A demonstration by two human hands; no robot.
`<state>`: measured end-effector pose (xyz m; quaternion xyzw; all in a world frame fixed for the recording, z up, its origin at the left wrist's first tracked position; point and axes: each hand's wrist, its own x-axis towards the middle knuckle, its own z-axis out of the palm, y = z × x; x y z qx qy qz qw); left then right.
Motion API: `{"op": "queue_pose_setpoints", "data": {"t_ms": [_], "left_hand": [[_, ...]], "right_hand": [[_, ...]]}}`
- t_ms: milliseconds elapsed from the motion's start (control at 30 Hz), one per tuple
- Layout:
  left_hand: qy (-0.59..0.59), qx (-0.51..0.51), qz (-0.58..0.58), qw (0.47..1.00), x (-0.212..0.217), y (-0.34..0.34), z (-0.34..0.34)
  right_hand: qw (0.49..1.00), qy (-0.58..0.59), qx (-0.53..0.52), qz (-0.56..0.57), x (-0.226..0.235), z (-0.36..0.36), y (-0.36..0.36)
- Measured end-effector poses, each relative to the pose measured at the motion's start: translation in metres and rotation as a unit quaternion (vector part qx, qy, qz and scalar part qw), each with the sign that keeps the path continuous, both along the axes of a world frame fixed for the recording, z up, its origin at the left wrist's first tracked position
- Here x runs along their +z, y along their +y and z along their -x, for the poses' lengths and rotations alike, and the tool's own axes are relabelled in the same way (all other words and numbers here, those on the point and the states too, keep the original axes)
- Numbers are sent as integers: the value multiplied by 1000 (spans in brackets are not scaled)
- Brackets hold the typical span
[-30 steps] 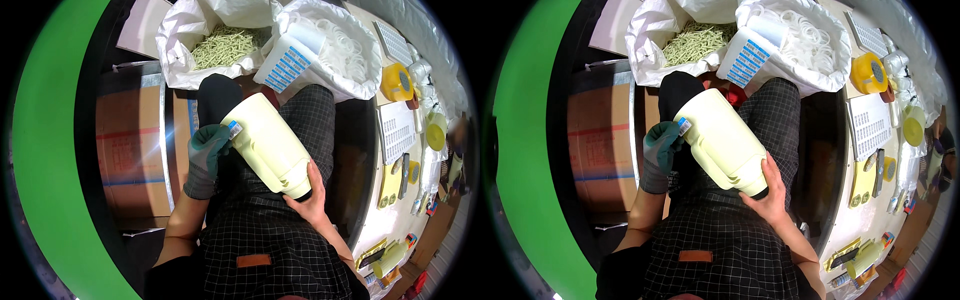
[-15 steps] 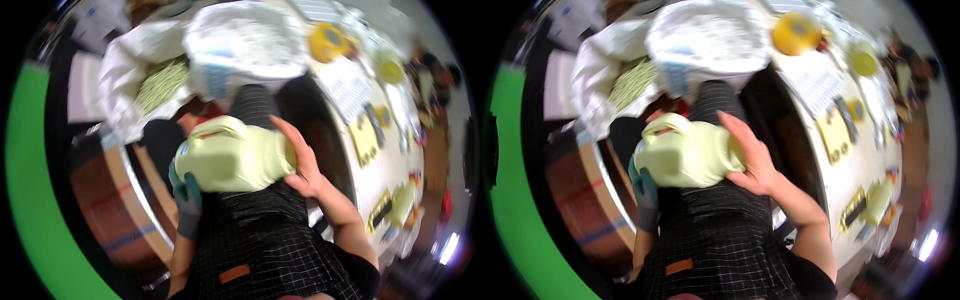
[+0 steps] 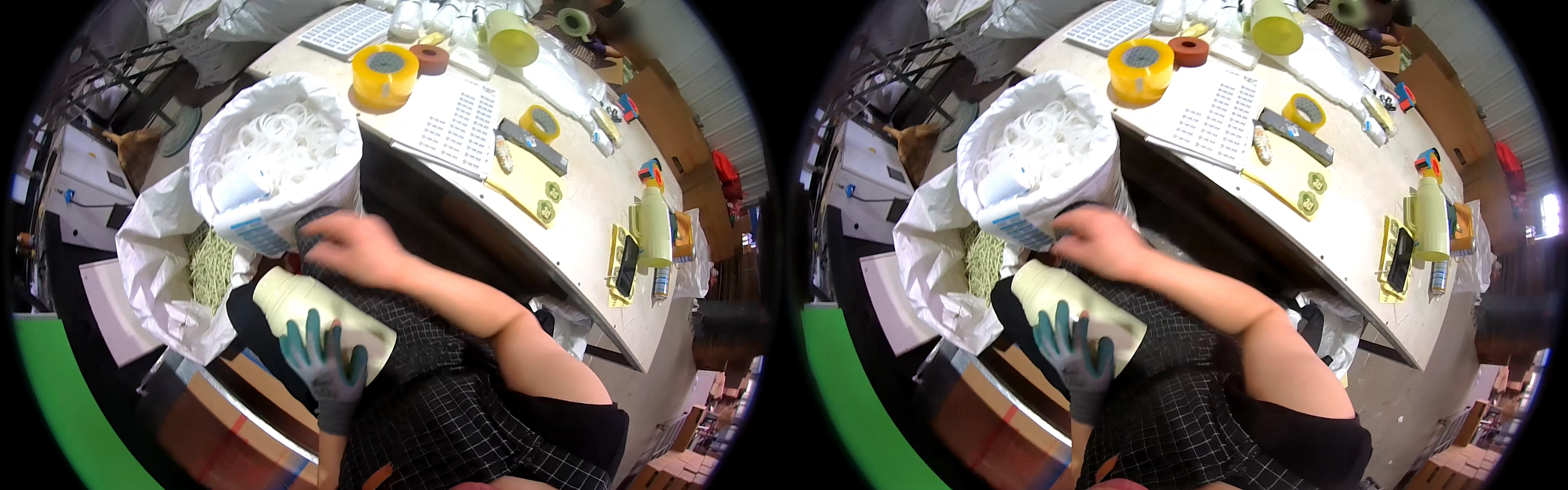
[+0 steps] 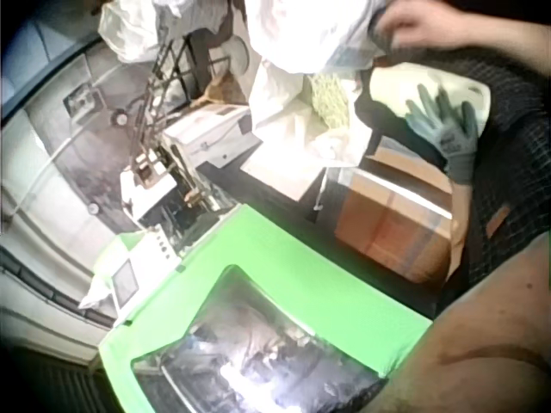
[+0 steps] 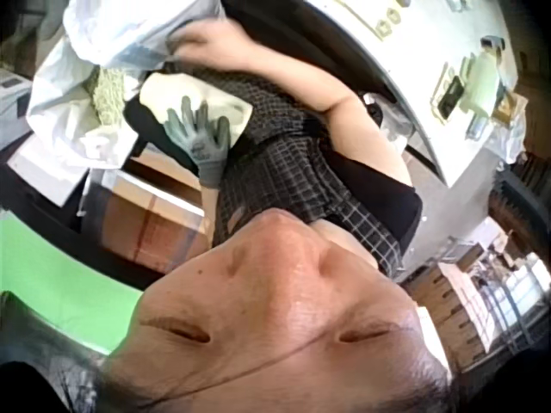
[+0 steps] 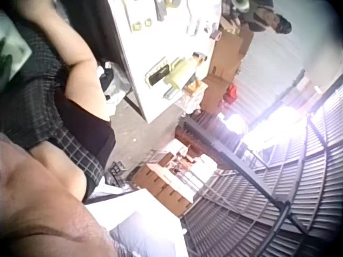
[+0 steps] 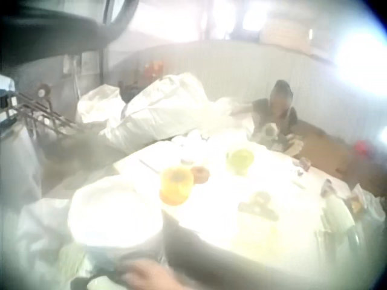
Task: The person applies stickers to plastic jugs by hand and places plastic components inside the jugs one at a time.
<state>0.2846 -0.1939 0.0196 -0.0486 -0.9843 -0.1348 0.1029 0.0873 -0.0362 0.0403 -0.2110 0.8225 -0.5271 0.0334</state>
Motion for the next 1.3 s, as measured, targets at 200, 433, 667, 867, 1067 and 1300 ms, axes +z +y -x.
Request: {"op": "queue_pose_setpoints", "data": {"t_ms": [200, 433, 667, 867, 1067, 1300], "left_hand": [[57, -78, -86, 992, 38, 9, 57], [2, -293, 1, 956, 27, 124, 227], [-30, -317, 86, 944, -44, 189, 282], [-34, -308, 87, 947, -48, 192, 282], [-43, -304, 91, 947, -48, 190, 280], [-48, -308, 97, 945, -45, 195, 281]], "right_hand": [[837, 117, -468, -259, -53, 89, 267], [845, -9, -431, -316, -53, 111, 288], [901, 69, -399, -155, -43, 129, 276], [874, -10, -370, -314, -28, 159, 220], [851, 29, -371, -371, -39, 166, 207], [840, -1, -375, -392, -34, 174, 206]]}}
